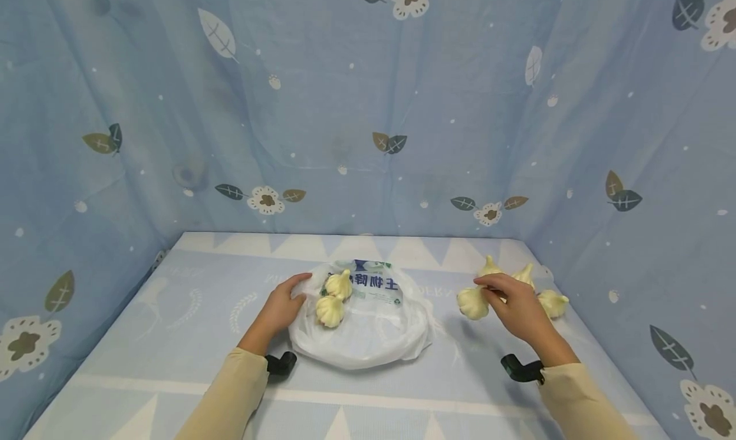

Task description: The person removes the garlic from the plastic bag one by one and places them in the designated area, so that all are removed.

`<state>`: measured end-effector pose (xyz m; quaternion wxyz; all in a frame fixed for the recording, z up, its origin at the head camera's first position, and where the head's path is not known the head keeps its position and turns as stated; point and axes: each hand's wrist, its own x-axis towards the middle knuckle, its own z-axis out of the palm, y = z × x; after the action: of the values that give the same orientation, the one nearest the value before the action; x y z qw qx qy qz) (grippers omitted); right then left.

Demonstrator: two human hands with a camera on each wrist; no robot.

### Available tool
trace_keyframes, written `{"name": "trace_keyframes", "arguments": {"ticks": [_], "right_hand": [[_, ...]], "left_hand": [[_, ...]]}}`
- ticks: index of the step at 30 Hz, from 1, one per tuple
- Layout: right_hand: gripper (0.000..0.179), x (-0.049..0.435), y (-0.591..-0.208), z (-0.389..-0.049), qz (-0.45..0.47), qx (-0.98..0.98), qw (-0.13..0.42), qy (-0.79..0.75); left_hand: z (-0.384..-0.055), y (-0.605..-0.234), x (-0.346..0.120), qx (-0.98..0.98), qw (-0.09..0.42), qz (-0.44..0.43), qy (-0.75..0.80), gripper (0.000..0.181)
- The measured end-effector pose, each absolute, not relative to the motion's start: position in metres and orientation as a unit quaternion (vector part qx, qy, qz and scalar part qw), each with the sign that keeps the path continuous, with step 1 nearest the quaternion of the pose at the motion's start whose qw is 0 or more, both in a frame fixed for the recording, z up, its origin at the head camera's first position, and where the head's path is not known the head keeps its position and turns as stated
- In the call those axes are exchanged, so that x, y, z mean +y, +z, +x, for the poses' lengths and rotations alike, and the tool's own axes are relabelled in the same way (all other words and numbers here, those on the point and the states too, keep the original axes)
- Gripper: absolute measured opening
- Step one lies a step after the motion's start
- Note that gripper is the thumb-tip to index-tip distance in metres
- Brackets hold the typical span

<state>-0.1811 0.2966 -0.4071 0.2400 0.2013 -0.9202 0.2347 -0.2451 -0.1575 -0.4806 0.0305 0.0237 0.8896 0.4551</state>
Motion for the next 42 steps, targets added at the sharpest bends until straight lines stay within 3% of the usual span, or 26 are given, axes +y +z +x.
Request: {"name": "trace_keyframes", "arguments": {"ticks": [29, 42], "right_hand": [[0.024, 0.351, -0.402, -0.162, 0.139, -0.929, 0.258, 0.226], [0.025, 0.374, -0.381, -0.148, 0.082, -0.931, 0.274, 0.227]], "left_hand": [[-0.246, -0.479, -0.158, 0.888, 0.031, 0.025, 0.457, 0.051], [-0.247, -0.477, -0.157, 0.895, 0.029, 0.028, 0.443, 0.051]]}}
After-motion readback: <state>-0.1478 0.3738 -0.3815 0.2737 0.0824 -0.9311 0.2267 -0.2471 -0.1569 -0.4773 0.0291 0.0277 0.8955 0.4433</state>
